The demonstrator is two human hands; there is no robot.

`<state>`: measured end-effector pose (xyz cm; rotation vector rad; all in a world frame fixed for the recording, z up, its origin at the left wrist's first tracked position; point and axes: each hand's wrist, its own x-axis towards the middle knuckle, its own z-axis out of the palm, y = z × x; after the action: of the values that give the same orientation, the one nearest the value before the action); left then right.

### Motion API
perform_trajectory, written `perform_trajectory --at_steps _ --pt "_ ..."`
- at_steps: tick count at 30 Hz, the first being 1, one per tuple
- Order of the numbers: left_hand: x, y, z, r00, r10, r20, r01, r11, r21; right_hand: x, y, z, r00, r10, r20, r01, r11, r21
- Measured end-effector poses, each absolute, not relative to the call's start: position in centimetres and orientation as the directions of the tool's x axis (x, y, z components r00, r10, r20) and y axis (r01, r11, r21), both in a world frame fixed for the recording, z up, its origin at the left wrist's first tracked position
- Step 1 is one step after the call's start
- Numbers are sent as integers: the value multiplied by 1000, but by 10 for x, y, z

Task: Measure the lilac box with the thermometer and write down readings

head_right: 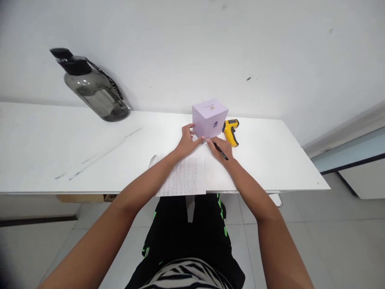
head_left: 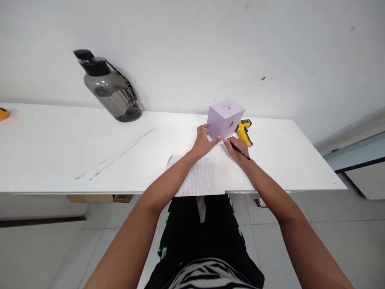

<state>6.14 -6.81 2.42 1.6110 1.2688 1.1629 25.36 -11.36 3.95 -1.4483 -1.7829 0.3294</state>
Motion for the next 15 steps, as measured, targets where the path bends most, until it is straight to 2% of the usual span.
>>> perform_trajectory --at_steps 3,6,8,12,15 --pt "55 -66 25 118 965 233 387 -261 884 264 -110 37 -134 891 433 800 355 -484" --pt "56 -63 27 100 961 259 471 -275 838 267 -110 39 -229 903 365 875 355 -330" --pt "59 -61 29 80 973 215 484 -226 845 268 -112 42 -261 921 288 910 334 -245" --pt "61 -63 36 46 993 108 482 -117 868 271 -115 51 -226 964 140 958 246 -148" --pt "61 -67 42 25 996 87 475 -88 876 274 -115 54 -185 974 130 972 201 -121"
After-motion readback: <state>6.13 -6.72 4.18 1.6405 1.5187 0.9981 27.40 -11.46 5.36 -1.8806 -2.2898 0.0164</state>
